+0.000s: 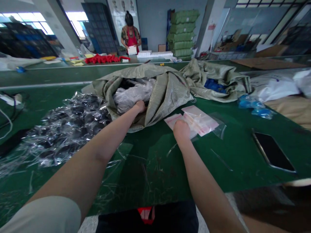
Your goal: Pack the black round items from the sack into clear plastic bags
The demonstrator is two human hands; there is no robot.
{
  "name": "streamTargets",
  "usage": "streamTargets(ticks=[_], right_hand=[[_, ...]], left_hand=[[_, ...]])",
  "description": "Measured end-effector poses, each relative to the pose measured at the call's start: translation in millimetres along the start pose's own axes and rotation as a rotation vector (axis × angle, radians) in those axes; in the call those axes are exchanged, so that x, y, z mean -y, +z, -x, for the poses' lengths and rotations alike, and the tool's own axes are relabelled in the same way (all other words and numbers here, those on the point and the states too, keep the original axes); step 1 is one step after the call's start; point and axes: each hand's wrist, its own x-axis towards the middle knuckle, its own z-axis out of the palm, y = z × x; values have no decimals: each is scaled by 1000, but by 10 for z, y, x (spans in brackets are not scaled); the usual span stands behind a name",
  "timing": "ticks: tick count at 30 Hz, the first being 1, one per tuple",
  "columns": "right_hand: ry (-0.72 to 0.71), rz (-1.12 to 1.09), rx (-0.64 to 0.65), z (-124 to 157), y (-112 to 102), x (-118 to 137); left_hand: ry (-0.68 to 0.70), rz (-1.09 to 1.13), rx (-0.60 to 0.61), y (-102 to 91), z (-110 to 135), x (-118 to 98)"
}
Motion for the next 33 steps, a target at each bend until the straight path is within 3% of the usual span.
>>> streamTargets(ticks=[3, 5, 7, 8, 11, 14, 16, 18, 22, 26, 29, 33], right_hand=[[10, -72, -80, -4, -40, -6], [-11, -115, -155, 1, -115, 13], [-24, -182, -234, 20, -220, 62], [-29, -244, -276, 33, -275, 96], [-45, -605, -309, 85, -391, 223], [-56, -1076, -75, 135, -385, 344], [-59, -1285, 128, 163, -334, 404], [-59, -1381, 276, 187, -280, 443], [-59, -1409, 427, 227, -237, 479], [-110, -1402, 509, 268, -258, 496], [-129, -1372, 534, 277, -256, 497], [-99, -1339, 452, 245, -199, 485]], left_hand=[[-35, -99, -52, -211, 250, -112], [-11, -147, -143, -422, 563, -166], [147, -161, -315, -603, 967, -169], [222, -106, -321, -651, 1182, -148], [332, 44, -42, -546, 1748, -17], [371, 61, 129, -192, 2024, 146], [344, 74, 160, -6, 2041, 232], [318, 105, 167, 31, 1984, 286], [221, 300, 137, -270, 1841, 284], [112, 521, 211, -554, 1750, 131], [182, 501, 288, -577, 1708, -1], [178, 453, 252, -522, 1673, -52]])
